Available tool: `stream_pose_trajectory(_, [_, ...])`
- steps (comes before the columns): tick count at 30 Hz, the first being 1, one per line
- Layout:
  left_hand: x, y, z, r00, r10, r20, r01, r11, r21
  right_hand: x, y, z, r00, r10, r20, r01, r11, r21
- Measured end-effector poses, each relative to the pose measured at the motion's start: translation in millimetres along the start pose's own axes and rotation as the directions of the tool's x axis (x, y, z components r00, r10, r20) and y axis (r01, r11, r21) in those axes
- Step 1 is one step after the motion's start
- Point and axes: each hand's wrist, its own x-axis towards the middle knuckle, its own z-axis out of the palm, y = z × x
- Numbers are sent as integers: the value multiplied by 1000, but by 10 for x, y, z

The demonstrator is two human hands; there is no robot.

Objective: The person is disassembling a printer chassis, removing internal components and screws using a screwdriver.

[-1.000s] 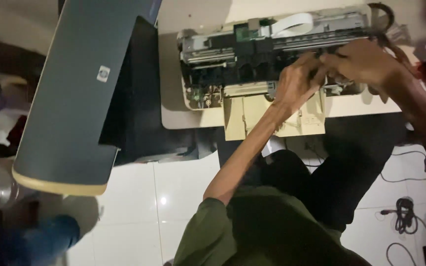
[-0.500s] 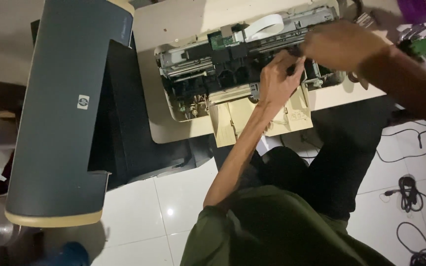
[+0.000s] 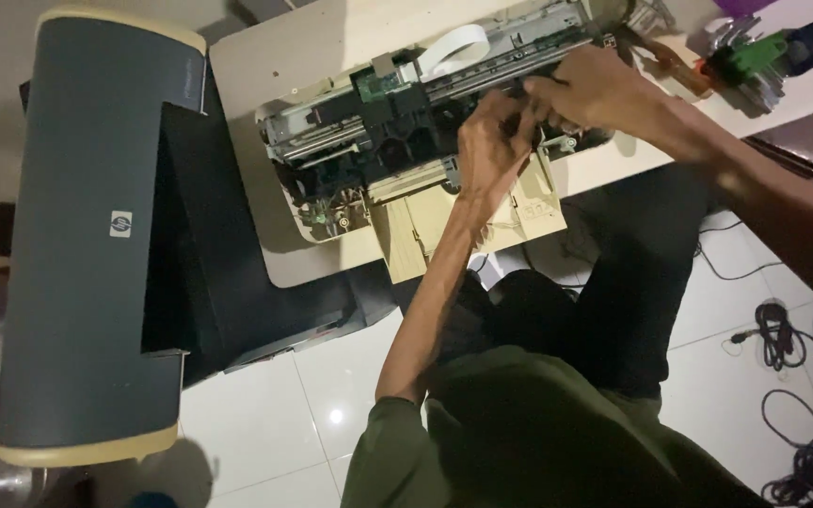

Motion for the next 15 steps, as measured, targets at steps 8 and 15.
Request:
stream_pose_trajectory(8, [-2,-63,38,998,50,-30,-51,999,-20,-196,-116,0,998,60,-11,-59,995,84])
stream_pose_trajectory(15, [-7,-84,-16,998,42,-42,-41,998,39,-195,-102,87,995,95,39,-102,889,445])
